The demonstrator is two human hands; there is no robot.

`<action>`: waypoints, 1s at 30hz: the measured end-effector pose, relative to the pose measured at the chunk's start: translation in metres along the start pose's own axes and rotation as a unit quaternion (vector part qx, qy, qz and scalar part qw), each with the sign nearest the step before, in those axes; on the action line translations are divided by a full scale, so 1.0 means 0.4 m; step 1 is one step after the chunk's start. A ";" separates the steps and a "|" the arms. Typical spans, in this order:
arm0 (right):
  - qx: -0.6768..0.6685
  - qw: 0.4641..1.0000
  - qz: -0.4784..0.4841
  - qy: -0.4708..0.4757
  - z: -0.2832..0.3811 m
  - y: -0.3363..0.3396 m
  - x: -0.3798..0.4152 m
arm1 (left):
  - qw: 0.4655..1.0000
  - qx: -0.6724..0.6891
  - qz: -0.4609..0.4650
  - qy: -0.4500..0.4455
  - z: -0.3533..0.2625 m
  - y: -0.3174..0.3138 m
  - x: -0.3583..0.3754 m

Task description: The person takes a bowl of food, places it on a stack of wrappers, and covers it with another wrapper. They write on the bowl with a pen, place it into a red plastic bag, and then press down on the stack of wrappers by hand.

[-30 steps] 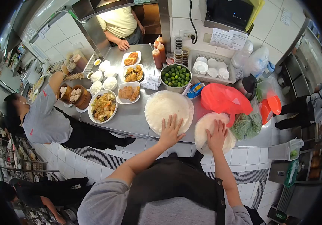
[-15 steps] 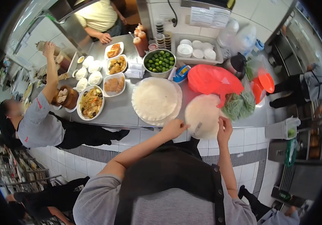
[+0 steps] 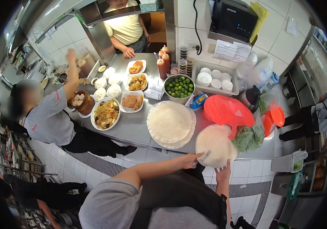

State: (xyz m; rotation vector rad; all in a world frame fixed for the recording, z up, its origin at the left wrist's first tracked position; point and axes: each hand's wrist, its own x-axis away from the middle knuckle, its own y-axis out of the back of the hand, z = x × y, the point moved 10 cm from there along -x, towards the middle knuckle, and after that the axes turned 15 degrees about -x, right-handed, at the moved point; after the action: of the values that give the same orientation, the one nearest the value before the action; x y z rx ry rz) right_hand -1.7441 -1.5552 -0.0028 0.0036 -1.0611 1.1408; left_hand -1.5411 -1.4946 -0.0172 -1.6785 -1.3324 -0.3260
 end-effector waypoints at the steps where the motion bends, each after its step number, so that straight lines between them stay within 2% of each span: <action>1: 0.018 1.000 0.025 0.005 0.003 -0.027 -0.003 | 1.000 0.001 -0.002 -0.002 -0.006 -0.016 -0.009; 5: 0.058 0.998 -0.007 0.027 0.006 -0.041 -0.037 | 0.997 -0.032 -0.052 -0.037 -0.027 -0.040 -0.005; 7: 0.102 0.982 0.034 0.153 0.051 -0.052 -0.063 | 0.997 -0.027 -0.061 -0.036 -0.020 -0.045 0.010; 9: 0.053 0.990 0.073 0.111 0.039 -0.047 -0.091 | 0.993 -0.004 -0.045 -0.107 -0.050 -0.056 0.021; 10: 0.002 0.991 0.110 0.072 0.023 -0.062 -0.096 | 0.993 -0.005 -0.047 -0.106 -0.047 -0.057 0.018; 12: -0.001 0.993 0.099 0.060 0.013 -0.055 -0.106 | 0.984 0.104 -0.005 -0.147 -0.057 -0.074 0.016; 14: -0.002 0.995 0.088 0.048 0.012 -0.066 -0.092 | 0.984 0.119 -0.009 -0.133 -0.061 -0.084 0.026; 16: 0.035 0.999 -0.013 0.034 0.008 -0.028 -0.071 | 0.984 0.132 -0.014 -0.119 -0.068 -0.087 0.034; 17: 0.036 0.999 -0.015 0.033 0.007 -0.027 -0.064 | 0.988 0.085 -0.032 -0.127 -0.073 -0.085 0.036; 19: 0.000 1.000 -0.014 0.017 0.007 -0.024 -0.059 | 0.989 0.035 -0.046 -0.133 -0.099 -0.095 0.039; 20: 0.001 1.000 -0.016 0.018 0.011 -0.016 -0.059 | 0.990 0.064 -0.051 -0.114 -0.104 -0.097 0.041; 22: -0.053 0.995 0.083 -0.008 0.003 -0.059 -0.058 | 0.990 0.091 -0.057 -0.094 -0.129 -0.093 0.044; 25: -0.073 0.993 0.092 -0.022 0.004 -0.059 -0.051 | 0.983 0.152 -0.086 -0.052 -0.122 -0.087 0.032; 27: -0.045 0.996 0.074 0.000 0.013 -0.046 -0.038 | 0.965 -0.025 -0.195 -0.172 -0.170 -0.044 0.045; 28: -0.018 0.998 0.060 0.023 0.021 -0.046 -0.035 | 0.965 -0.026 -0.195 -0.173 -0.167 -0.045 0.039; 30: -0.009 0.998 0.044 0.046 0.023 -0.047 -0.031 | 0.942 -0.046 -0.224 -0.243 -0.185 -0.043 0.050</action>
State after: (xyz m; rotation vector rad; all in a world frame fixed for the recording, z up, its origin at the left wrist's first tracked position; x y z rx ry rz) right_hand -1.7367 -1.5777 0.0030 -0.1092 -0.9969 1.2001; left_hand -1.5243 -1.5407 0.0439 -1.5730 -2.1082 -0.2418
